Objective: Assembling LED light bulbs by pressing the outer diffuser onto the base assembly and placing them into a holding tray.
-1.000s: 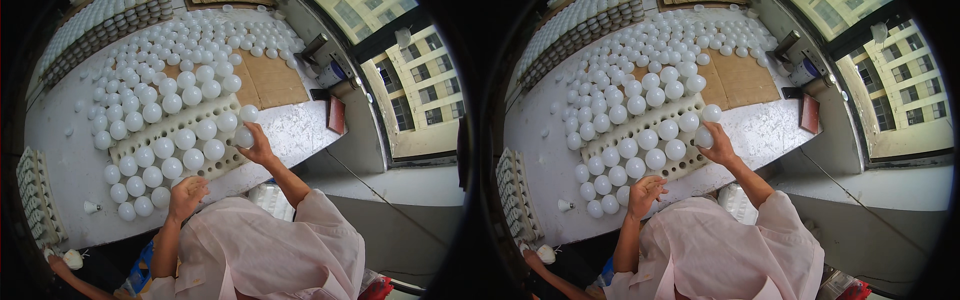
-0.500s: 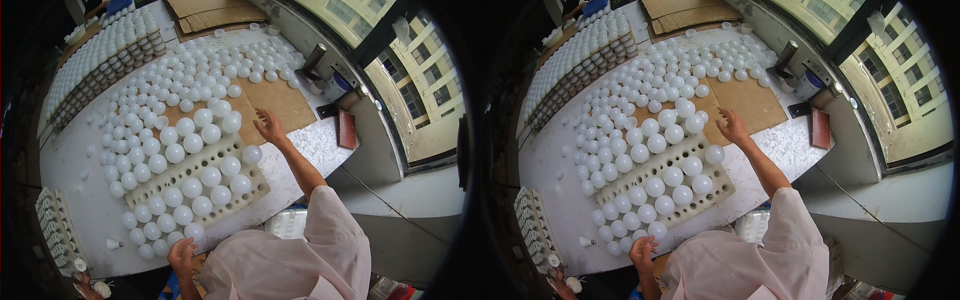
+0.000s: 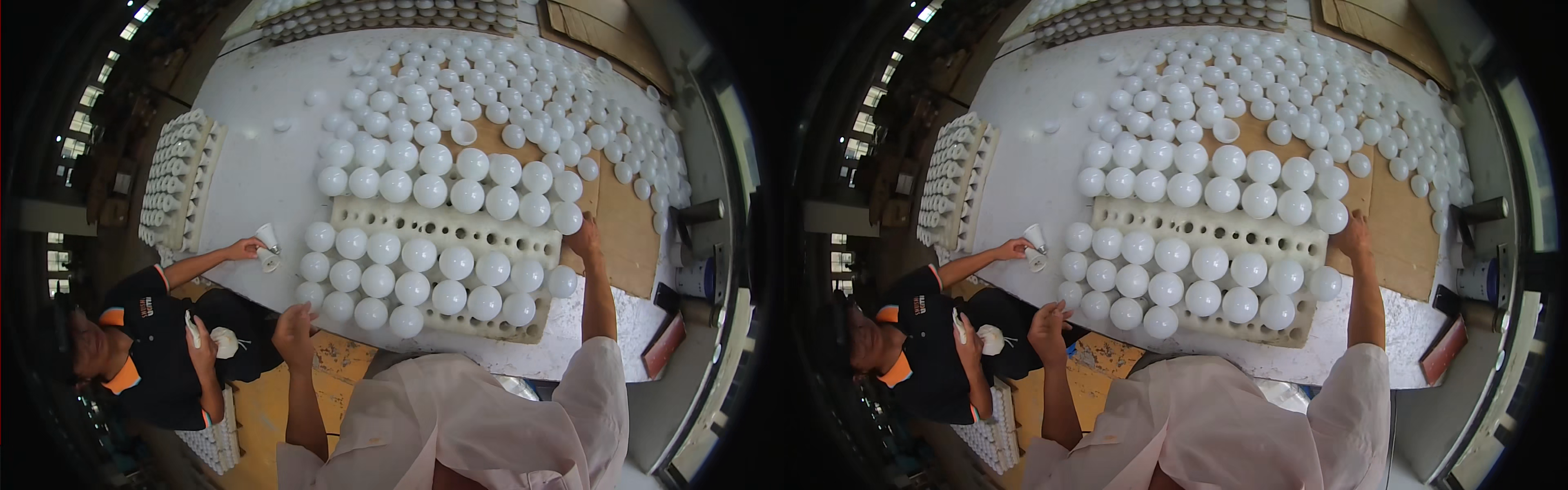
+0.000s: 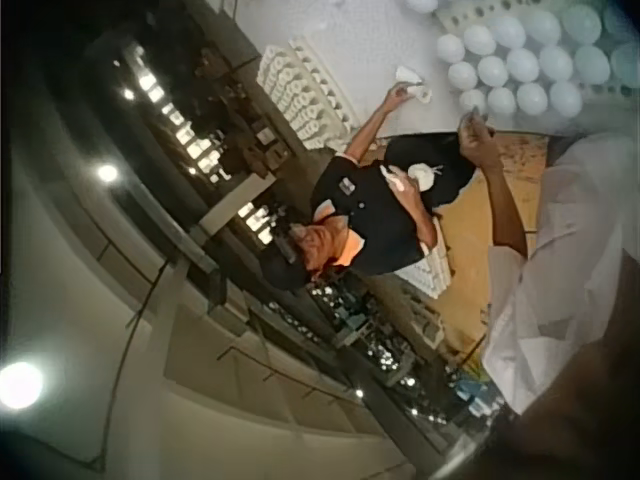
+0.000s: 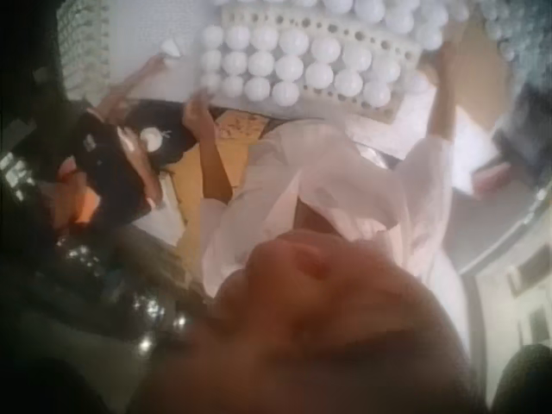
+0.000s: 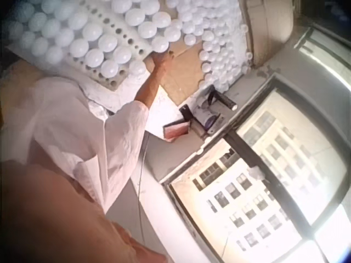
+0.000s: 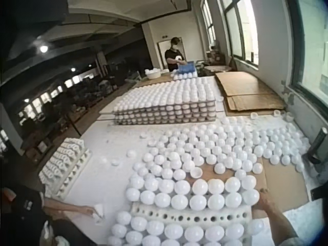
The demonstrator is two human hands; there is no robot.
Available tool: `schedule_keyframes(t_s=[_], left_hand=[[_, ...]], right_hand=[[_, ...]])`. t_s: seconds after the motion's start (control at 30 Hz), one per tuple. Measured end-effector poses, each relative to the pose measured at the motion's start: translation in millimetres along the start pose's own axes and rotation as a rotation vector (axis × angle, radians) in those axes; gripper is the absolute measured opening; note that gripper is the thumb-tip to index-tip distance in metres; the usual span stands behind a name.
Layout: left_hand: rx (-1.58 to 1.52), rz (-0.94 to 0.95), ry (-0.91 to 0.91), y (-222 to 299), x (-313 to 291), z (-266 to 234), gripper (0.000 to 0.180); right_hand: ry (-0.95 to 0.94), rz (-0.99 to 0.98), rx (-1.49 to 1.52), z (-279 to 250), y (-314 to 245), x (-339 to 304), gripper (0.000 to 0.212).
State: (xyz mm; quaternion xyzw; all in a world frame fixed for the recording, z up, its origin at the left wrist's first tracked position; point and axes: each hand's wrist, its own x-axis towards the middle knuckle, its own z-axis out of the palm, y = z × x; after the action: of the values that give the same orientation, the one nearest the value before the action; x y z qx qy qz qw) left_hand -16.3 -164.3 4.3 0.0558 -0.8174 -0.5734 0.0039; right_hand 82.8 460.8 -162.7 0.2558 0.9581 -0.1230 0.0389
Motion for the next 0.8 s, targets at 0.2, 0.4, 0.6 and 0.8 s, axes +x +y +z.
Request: schedule_keyframes(t_s=[0.2, 0.4, 0.6, 0.8], left_hand=[[0.157, -0.009, 0.244, -80, 90, -64, 0.028], [0.688, 0.218, -0.1, -149, 172, -59, 0.052], [0.988, 0.448, -0.408, -141, 228, -11, 0.055], [0.934, 0.611, -0.445, -174, 271, 10, 0.043]], right_hand=[[0.33, 0.432, 1.356, -16, 13, -96, 0.054], [0.427, 0.296, 1.813, -5, -6, -213, 0.058], [0.545, 0.417, 1.888, -6, -69, -276, 0.058], [0.5, 0.416, 1.862, -42, -131, -295, 0.062]])
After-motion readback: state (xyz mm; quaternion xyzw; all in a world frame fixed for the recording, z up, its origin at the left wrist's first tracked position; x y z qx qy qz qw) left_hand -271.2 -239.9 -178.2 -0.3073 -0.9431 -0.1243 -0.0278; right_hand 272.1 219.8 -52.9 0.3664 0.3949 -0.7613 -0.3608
